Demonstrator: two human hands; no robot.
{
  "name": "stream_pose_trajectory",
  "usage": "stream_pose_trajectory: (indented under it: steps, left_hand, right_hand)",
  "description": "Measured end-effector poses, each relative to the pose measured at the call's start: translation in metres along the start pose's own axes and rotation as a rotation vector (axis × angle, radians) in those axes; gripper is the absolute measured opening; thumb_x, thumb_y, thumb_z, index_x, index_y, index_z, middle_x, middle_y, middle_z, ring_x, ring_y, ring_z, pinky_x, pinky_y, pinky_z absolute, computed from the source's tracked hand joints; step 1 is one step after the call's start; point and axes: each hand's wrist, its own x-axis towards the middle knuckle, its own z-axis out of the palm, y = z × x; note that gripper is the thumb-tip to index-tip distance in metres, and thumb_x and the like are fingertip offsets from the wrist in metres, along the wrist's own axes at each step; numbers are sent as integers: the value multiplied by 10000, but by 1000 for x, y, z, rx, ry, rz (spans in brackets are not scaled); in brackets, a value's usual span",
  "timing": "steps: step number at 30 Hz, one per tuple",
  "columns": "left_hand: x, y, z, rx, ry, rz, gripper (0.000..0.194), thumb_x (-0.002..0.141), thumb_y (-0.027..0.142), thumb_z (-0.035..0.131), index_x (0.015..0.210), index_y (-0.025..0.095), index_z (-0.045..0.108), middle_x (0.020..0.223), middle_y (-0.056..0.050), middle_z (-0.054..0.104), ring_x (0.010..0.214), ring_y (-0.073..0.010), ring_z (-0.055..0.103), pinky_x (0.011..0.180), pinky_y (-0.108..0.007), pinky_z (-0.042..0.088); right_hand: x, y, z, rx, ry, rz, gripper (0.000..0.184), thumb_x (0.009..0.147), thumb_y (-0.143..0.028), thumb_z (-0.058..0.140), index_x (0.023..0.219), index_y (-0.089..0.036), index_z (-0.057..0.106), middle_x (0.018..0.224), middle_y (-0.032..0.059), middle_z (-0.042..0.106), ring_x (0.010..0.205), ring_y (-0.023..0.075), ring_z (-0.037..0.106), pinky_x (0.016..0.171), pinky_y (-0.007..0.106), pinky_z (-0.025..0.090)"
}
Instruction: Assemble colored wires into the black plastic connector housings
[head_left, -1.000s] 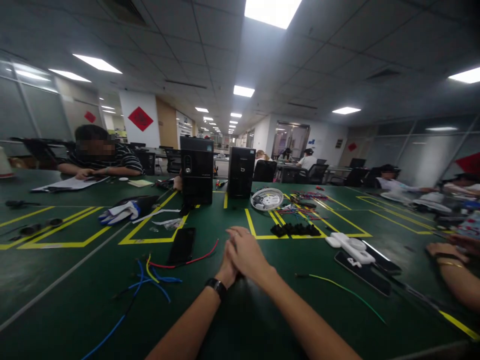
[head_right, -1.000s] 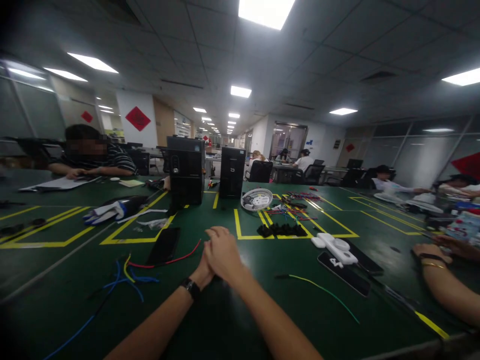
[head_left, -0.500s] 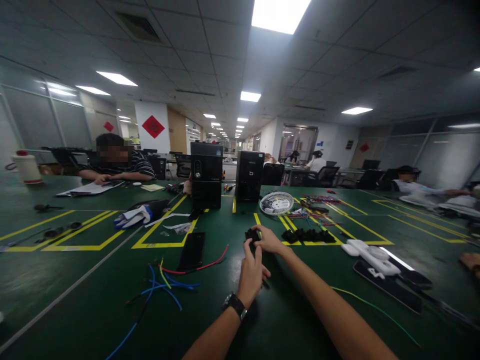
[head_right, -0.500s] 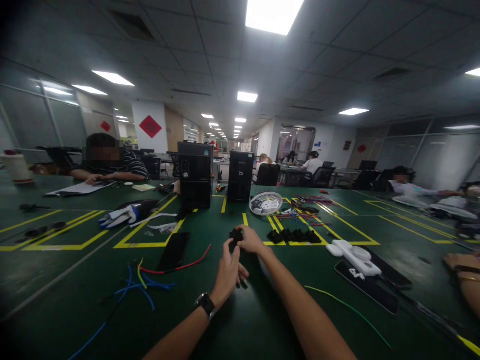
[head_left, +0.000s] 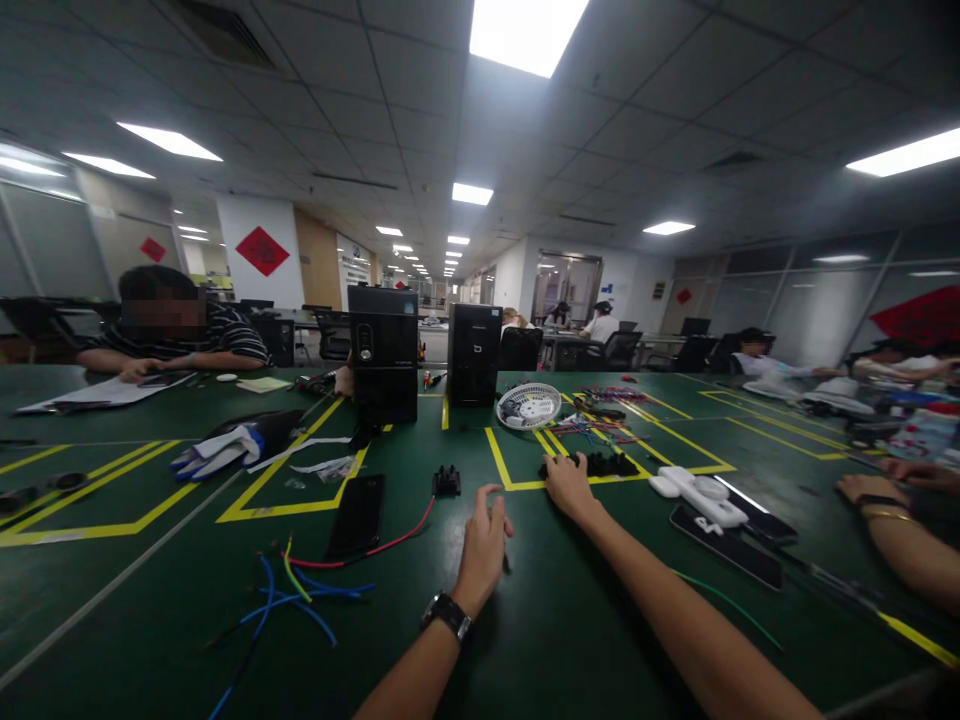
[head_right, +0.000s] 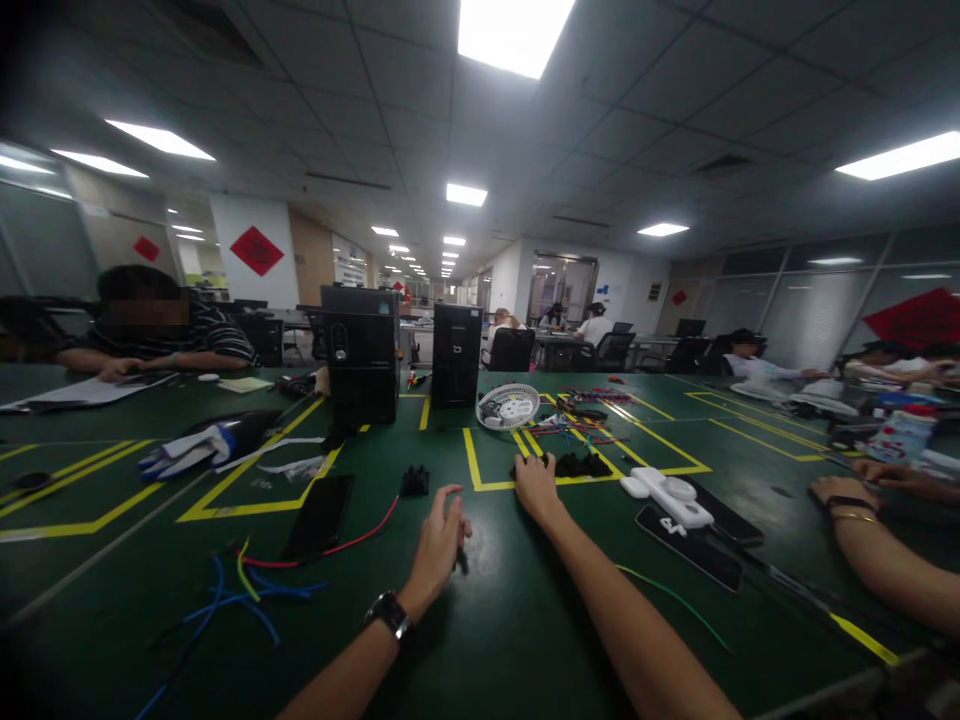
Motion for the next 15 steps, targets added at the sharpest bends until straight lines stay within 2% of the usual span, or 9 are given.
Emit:
stream_pose_trajectory:
  steps: [3,6,8,11,13,15]
  left_hand:
    - [4,0,-3,-127,92,-100,359,844,465,491,1099,214,520,758,-31,601,571,-112,541,466,-174,400]
    - [5,5,-5,-401,112,-264,419,826,499,517,1156,246,468,962,-79,611,704,-143,613,563,-231,499]
    - [5,8,-5,-605,88,-374,422,842,511,487,1179,260,441,1011,-87,615,767,-169,638,617,-294,534]
    - [4,9,-4,-745,74,-471,302,870,422,489,1081,207,511,951,-87,641,762,-186,652,614,-329,549]
    - [4,7,-4,-723,63,-454,244,868,368,510,1038,194,529,913,-88,656,718,-189,660,600,-345,553]
    - [4,5,-5,-679,47,-422,251,869,362,511,1068,209,497,889,-96,670,673,-197,667,586,-364,552]
  right_hand:
    - [-9,-9,-4,30,-9,-15,298,812,-201,515,1099,-140,570,1045,162,617,1012,286,537,928,475,281]
    - [-23,-37,-11,120,-26,-72,378,810,-330,574,1156,-183,534,1075,93,621,983,212,565,863,332,378]
    - [-36,-61,-19,274,-45,-191,450,815,-387,584,1215,-199,499,1098,67,621,976,177,574,838,274,409]
    - [-61,-84,-38,471,-42,-380,495,795,-396,626,1239,-219,500,1168,66,595,1071,194,535,913,293,397]
    - [-78,-77,-53,472,2,-380,416,826,-340,597,1219,-227,524,1195,70,576,1128,205,497,967,327,367]
    - [-95,-49,-67,408,41,-307,316,864,-244,522,1177,-215,555,1172,81,578,1126,205,494,982,354,357]
